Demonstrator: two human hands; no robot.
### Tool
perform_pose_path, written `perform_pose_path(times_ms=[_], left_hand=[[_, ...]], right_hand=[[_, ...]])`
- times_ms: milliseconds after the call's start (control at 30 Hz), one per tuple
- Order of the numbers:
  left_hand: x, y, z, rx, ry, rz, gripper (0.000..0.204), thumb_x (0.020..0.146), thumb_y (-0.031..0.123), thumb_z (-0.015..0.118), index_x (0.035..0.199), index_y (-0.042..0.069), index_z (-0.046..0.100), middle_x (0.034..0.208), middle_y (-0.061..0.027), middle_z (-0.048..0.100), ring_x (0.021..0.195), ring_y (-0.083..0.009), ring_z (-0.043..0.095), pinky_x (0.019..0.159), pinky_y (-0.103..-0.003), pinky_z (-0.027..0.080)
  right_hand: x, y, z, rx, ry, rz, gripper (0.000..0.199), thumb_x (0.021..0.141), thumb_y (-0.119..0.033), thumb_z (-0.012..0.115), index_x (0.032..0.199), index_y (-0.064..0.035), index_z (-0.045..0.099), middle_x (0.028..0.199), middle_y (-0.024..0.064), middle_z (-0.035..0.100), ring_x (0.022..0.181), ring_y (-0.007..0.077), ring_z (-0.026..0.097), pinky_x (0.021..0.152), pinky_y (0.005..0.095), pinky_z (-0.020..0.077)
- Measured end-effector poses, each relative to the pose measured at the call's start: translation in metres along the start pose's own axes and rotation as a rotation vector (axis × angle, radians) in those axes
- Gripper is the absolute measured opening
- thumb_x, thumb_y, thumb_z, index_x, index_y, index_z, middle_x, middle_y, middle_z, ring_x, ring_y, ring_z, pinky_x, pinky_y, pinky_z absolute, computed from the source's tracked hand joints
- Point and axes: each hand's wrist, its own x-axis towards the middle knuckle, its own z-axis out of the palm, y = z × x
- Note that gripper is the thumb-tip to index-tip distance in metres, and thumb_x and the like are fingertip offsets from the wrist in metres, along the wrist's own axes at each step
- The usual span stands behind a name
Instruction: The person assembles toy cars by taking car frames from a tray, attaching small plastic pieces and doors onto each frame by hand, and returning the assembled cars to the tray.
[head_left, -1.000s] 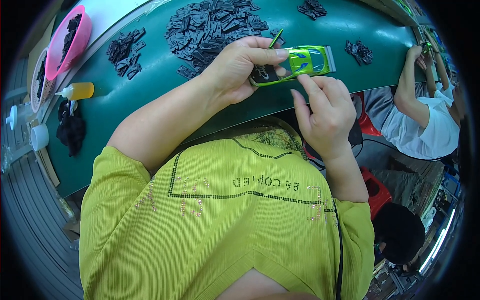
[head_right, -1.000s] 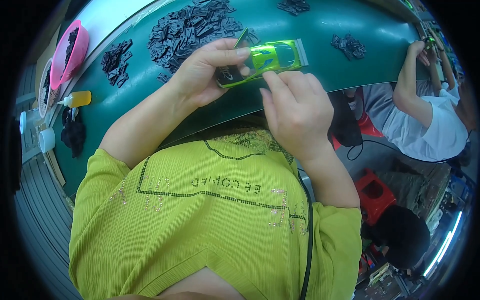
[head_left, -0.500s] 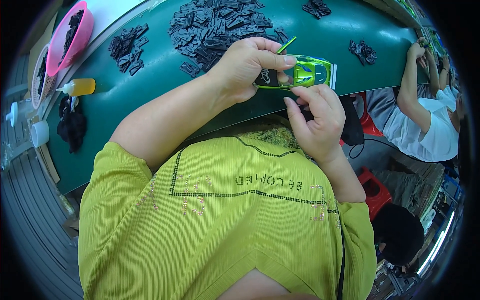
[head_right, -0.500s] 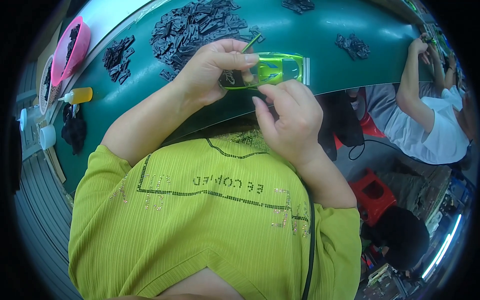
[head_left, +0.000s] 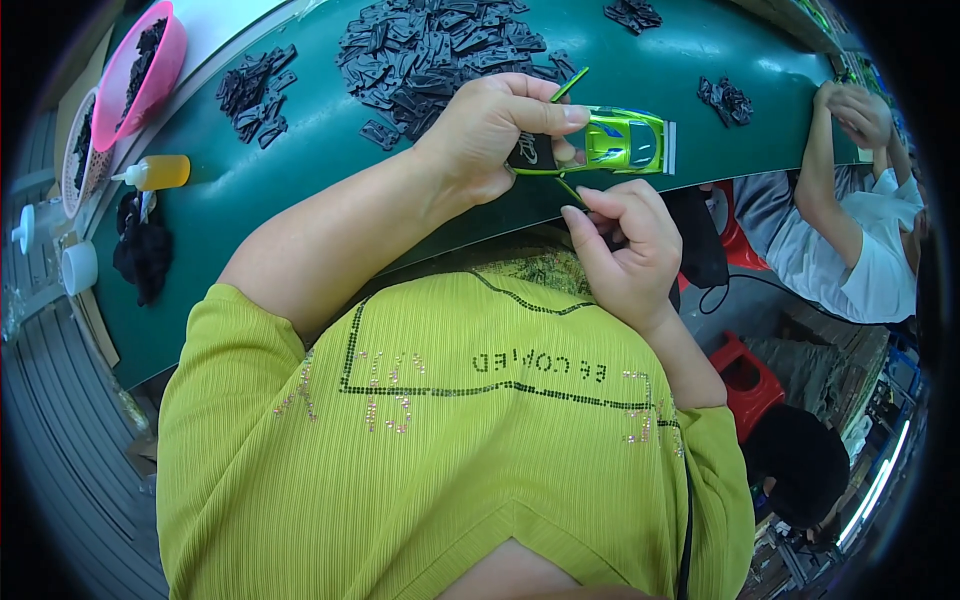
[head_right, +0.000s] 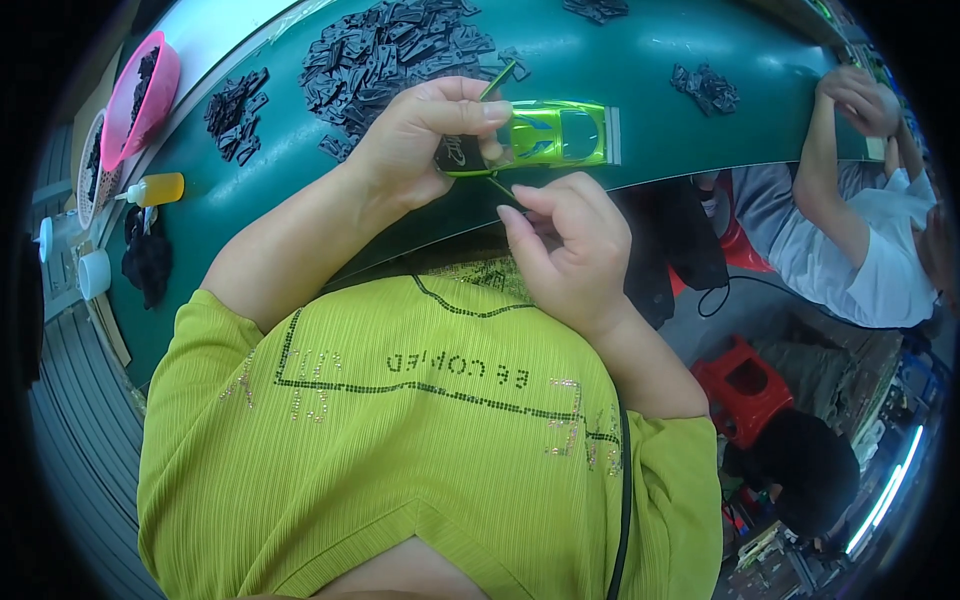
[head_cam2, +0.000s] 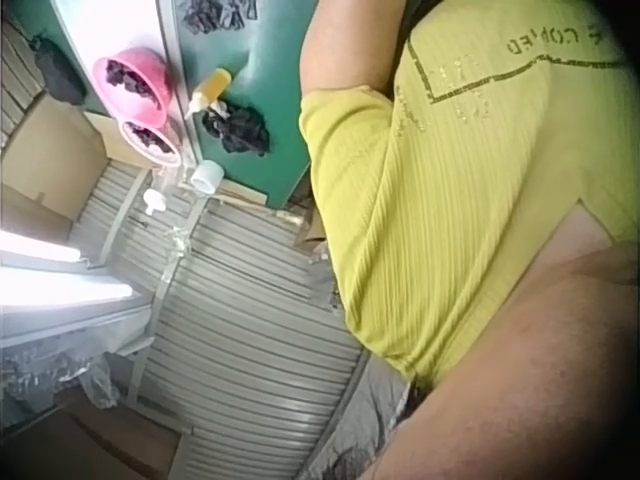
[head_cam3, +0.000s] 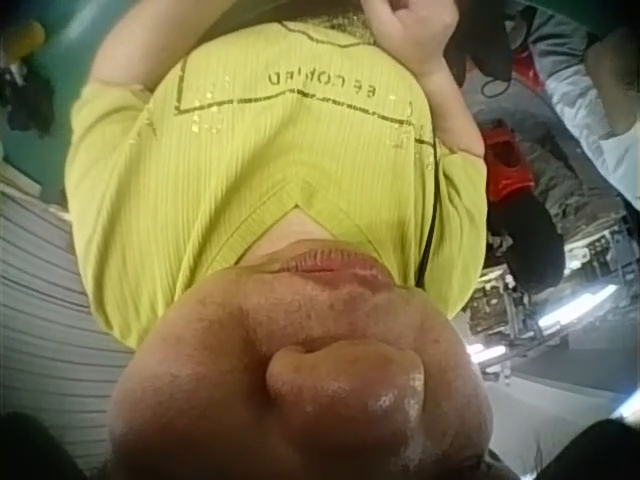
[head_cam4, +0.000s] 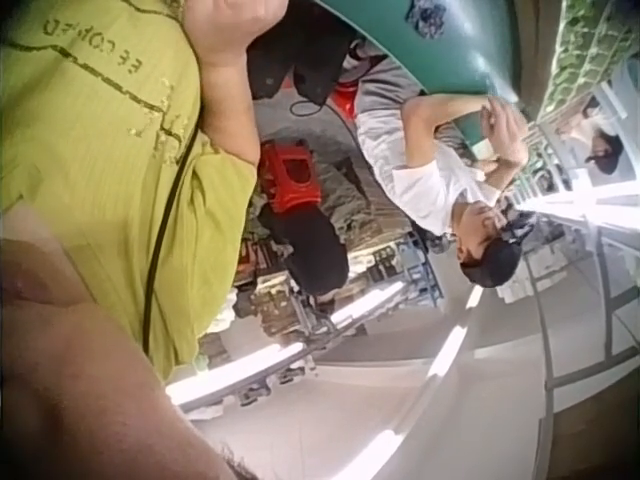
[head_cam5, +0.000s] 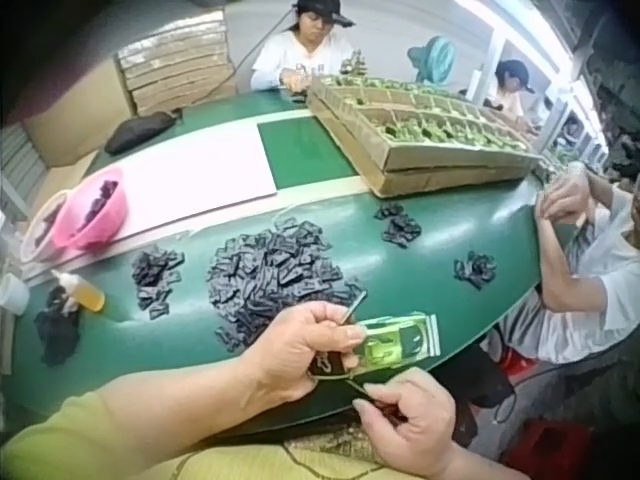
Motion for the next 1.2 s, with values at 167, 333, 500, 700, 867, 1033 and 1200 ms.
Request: perform_pose_path(times_ms=[167,333,500,700,867,1033,1200], left_hand=[[0.003,0.002,-0.002,-0.059,-0.054,-0.042,0.018,0.088,0.01,0.071,0.101,0.001,0.062,0.083,-0.0061,0.065,0.071,-0.0146,0.063,0.074,-0.028,0.052],[0.001,0.002,-0.001,-0.116,-0.054,-0.076,0.017,0.089,0.011,0.069,0.101,0.001,0.062,0.081,-0.0062,0.064,0.07,-0.0147,0.063,0.074,-0.028,0.052],[-0.003,-0.001,0.001,-0.061,-0.029,-0.048,0.016,0.089,0.01,0.068,0.101,0.001,0.062,0.08,-0.0066,0.064,0.071,-0.0148,0.063,0.073,-0.028,0.052],[0.001,0.002,0.0,-0.057,-0.111,-0.021,0.018,0.088,0.009,0.069,0.102,0.001,0.062,0.081,-0.0069,0.065,0.072,-0.015,0.064,0.073,-0.028,0.052],[0.0,0.001,0.001,0.077,-0.193,0.069,0.021,0.087,0.008,0.071,0.105,0.003,0.06,0.082,-0.0066,0.066,0.074,-0.0149,0.065,0.074,-0.028,0.052],[-0.001,-0.001,0.001,0.074,-0.217,0.105,0.022,0.086,0.007,0.072,0.104,0.003,0.06,0.083,-0.0062,0.065,0.075,-0.0144,0.064,0.073,-0.029,0.052],[-0.005,-0.005,0.006,0.087,-0.184,0.159,0.023,0.086,0.006,0.073,0.104,0.003,0.059,0.085,-0.006,0.065,0.075,-0.0144,0.064,0.073,-0.028,0.051]], right_hand=[[0.008,0.005,-0.005,-0.091,0.026,-0.048,0.019,0.077,0.0,0.078,0.095,-0.0006,0.069,0.083,0.0081,0.063,0.061,0.0149,0.061,0.054,0.0252,0.0494],[0.008,0.005,0.003,-0.042,-0.011,-0.076,0.02,0.08,-0.001,0.075,0.099,-0.0003,0.069,0.089,0.0109,0.067,0.065,0.0182,0.065,0.057,0.0298,0.0506],[0.009,0.017,0.001,-0.226,-0.068,-0.304,0.02,0.083,-0.003,0.072,0.103,-0.0009,0.07,0.092,0.0132,0.069,0.069,0.021,0.067,0.062,0.033,0.0512],[0.007,0.013,-0.01,0.474,-0.173,0.326,0.019,0.091,-0.005,0.062,0.108,0.0027,0.067,0.094,0.0162,0.071,0.07,0.0196,0.067,0.06,0.0304,0.0522],[0.011,0.025,-0.01,1.204,-0.338,0.952,0.03,0.098,-0.022,0.051,0.101,0.0047,0.063,0.08,0.0134,0.068,0.058,0.0165,0.06,0.054,0.0249,0.0471],[0.012,0.027,-0.002,1.53,-0.365,1.071,0.025,0.097,-0.021,0.053,0.084,-0.0004,0.059,0.066,0.0073,0.056,0.047,0.0134,0.045,0.048,0.026,0.0364],[0.009,0.03,0.001,1.602,-0.355,1.015,0.025,0.095,-0.021,0.053,0.078,-0.0028,0.056,0.062,0.0048,0.051,0.047,0.0128,0.041,0.048,0.0261,0.0317]])
